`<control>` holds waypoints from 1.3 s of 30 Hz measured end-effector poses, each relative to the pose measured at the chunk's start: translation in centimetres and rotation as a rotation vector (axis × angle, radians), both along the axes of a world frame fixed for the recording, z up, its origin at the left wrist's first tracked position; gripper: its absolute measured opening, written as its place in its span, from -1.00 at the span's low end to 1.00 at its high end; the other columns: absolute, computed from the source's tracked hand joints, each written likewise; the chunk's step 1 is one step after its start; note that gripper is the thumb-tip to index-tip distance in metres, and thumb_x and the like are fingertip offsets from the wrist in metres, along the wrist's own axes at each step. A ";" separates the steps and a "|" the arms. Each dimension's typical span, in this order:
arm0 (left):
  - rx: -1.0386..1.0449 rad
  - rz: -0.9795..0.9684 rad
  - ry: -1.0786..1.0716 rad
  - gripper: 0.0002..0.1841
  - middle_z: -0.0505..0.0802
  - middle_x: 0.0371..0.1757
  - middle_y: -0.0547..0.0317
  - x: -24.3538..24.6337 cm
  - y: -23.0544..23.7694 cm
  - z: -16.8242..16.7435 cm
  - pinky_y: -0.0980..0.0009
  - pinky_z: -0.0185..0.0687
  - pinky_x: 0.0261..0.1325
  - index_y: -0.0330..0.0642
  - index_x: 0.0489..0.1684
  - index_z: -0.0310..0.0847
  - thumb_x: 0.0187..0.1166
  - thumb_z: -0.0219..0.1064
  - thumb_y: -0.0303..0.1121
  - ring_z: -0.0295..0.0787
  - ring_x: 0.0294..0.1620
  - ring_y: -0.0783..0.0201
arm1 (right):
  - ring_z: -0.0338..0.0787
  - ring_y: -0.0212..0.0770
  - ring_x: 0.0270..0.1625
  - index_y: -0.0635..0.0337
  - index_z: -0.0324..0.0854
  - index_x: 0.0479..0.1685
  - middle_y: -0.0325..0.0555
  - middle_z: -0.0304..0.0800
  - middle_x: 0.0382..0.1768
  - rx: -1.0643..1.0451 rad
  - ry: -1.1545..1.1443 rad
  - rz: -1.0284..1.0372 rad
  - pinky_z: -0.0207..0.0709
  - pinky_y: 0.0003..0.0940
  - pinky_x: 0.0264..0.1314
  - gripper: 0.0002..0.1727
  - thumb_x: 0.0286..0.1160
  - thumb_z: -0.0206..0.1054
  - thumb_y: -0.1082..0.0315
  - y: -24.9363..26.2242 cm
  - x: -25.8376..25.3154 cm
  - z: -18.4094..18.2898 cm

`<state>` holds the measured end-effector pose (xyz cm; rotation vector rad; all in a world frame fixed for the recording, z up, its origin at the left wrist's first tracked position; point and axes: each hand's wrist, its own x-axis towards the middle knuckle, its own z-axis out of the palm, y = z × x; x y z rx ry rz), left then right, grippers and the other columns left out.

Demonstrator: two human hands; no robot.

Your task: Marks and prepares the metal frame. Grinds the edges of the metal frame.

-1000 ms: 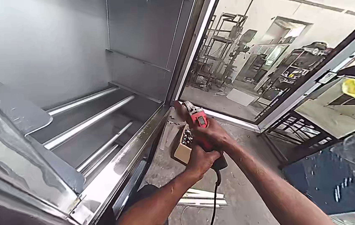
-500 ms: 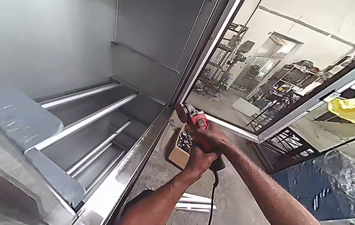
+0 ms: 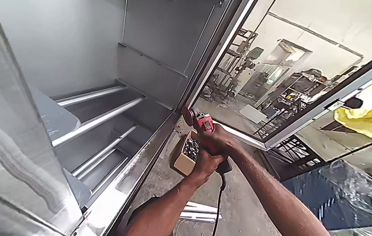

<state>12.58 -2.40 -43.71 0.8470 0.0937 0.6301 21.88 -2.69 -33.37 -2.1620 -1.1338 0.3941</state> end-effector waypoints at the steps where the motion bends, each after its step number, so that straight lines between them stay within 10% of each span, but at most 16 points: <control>1: 0.002 0.005 0.006 -0.12 0.79 0.23 -0.09 0.1 0.0 0.0 0.24 0.78 0.32 -0.32 0.59 0.15 0.23 0.64 -0.53 0.82 0.21 0.20 | 0.90 -0.19 -0.27 0.07 0.74 -0.09 -0.17 0.89 -0.32 -0.008 -0.004 -0.004 0.82 -0.05 -0.13 -0.47 0.06 0.60 -0.12 0.1 0.1 0.0; 39: -0.053 0.010 -0.003 -0.21 0.80 0.18 -0.13 0.3 0.4 0.3 0.23 0.79 0.26 -0.35 0.54 0.21 0.24 0.56 -0.63 0.83 0.17 0.16 | 0.90 -0.20 -0.22 0.04 0.75 -0.09 -0.19 0.89 -0.29 -0.048 -0.051 -0.028 0.81 -0.02 -0.08 -0.43 0.01 0.59 -0.18 0.7 0.1 0.2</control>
